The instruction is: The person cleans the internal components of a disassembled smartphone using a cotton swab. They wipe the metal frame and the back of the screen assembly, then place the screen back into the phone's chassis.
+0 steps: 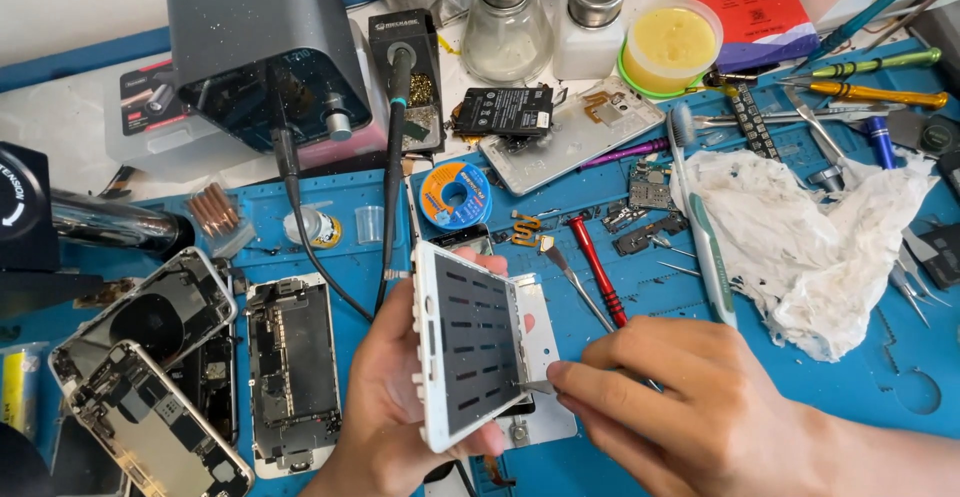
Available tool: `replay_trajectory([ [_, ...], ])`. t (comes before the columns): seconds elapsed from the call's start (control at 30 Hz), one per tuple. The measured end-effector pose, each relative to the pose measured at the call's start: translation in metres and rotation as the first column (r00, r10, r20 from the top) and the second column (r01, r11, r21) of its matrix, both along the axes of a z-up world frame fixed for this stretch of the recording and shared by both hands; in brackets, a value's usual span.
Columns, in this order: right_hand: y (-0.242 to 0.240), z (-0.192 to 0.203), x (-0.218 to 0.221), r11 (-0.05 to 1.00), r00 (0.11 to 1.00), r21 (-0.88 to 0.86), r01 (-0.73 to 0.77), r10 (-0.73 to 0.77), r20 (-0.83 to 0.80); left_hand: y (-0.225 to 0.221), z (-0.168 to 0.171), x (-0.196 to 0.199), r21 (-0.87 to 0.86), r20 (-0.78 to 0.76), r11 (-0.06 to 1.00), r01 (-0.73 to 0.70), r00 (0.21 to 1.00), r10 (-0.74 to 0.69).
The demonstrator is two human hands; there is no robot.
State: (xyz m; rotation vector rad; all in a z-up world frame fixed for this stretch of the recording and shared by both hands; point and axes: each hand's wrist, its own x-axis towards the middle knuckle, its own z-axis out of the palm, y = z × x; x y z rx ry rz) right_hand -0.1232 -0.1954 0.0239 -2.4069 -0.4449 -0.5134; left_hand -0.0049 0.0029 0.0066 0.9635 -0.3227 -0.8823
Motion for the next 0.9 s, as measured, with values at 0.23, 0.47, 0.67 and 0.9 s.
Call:
replay_trajectory([
  [0.23,0.001,-0.001,-0.001,0.997,0.991,-0.076,0.011,-0.001,0.131,-0.004,-0.003,0.005,-0.155,0.089,0.986,0.058,0.995,-0.044],
  [0.47,0.003,-0.005,-0.002,0.993,0.990,-0.112,0.037,-0.020,0.143,-0.003,-0.002,0.005,-0.136,0.059,0.988,0.073,0.996,-0.065],
  [0.67,0.001,-0.012,-0.007,0.998,0.999,-0.052,-0.021,0.023,0.047,-0.004,-0.011,0.000,-0.197,0.099,0.980,-0.021,0.994,0.041],
  [0.9,-0.002,-0.003,-0.003,0.984,0.975,0.175,-0.020,0.058,-0.215,-0.003,0.001,-0.008,-0.123,0.445,0.992,-0.020,0.892,0.073],
])
